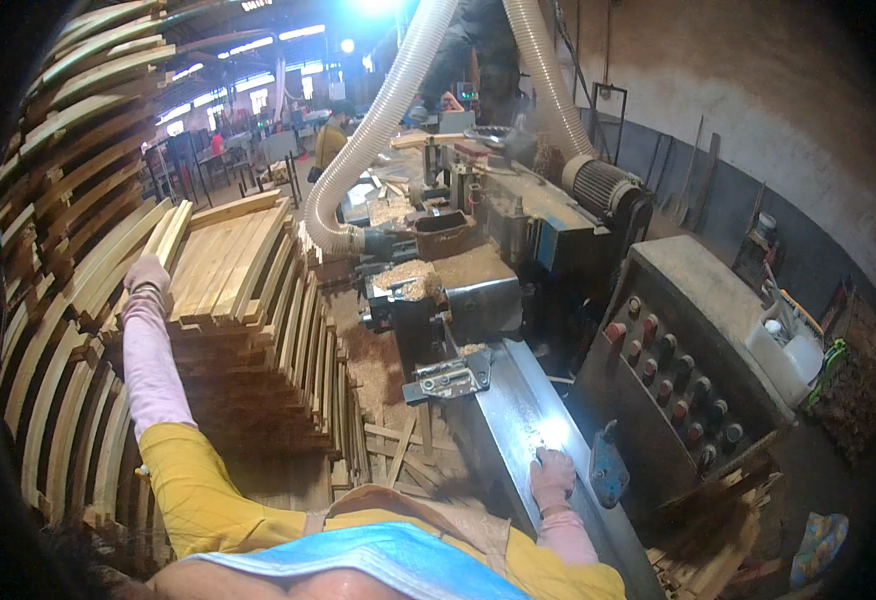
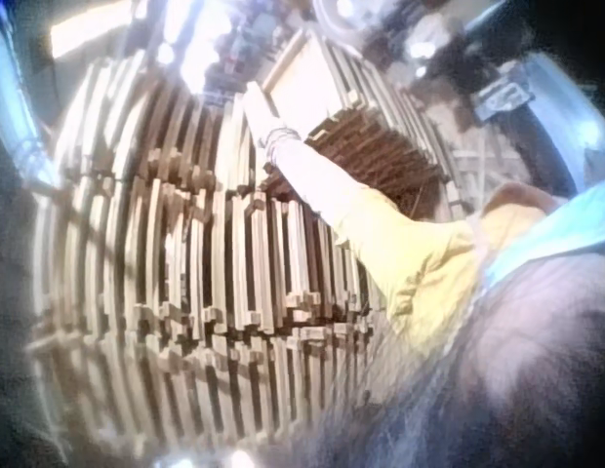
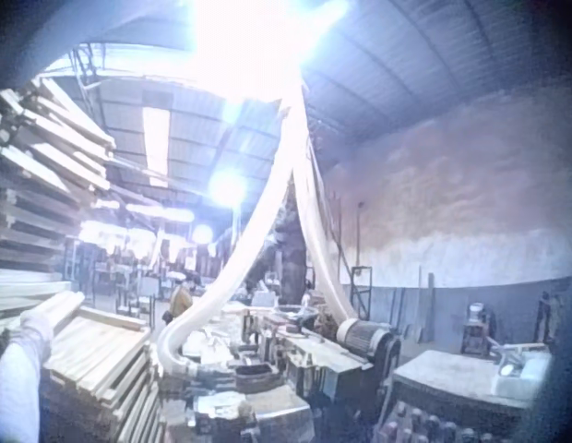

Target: The person picks up curved wooden strips from a stack, feeds them through an industrial machine one by one, and places the processed pieces onto another stack.

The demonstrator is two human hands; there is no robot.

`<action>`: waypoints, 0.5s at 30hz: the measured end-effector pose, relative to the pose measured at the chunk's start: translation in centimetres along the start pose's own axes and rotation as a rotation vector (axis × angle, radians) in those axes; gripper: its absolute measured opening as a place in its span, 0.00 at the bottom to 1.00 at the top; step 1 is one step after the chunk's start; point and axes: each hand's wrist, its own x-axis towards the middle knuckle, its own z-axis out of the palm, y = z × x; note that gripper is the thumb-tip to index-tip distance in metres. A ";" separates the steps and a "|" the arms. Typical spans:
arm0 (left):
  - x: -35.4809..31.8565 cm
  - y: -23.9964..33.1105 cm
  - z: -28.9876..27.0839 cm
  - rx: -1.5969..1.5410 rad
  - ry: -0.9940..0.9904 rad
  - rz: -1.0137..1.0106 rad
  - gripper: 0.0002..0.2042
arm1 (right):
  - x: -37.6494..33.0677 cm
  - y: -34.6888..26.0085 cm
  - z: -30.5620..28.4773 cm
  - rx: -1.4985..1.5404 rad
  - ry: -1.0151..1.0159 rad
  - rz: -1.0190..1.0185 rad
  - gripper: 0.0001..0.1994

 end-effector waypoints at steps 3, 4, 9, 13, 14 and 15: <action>-2.1 -3.1 -2.7 -0.306 -0.047 0.107 0.24 | 0.5 -1.9 -0.3 0.059 0.042 0.041 0.18; -2.7 -3.1 -2.8 -0.403 0.020 0.156 0.25 | 1.5 -2.5 0.0 0.212 0.060 -0.016 0.22; -14.7 2.6 -2.6 -1.641 0.000 0.424 0.20 | 4.9 -19.0 -6.9 0.849 -0.076 -0.478 0.30; -28.1 11.3 -2.2 -1.486 -0.435 0.364 0.18 | 3.9 -27.7 -13.9 0.673 0.129 -0.876 0.43; -32.2 13.3 -2.1 -1.386 -0.581 0.331 0.21 | 3.3 -27.8 -14.1 0.577 0.256 -0.873 0.43; -36.4 15.3 -1.9 -1.272 -0.725 0.308 0.24 | 3.0 -27.8 -14.1 0.475 0.387 -0.865 0.44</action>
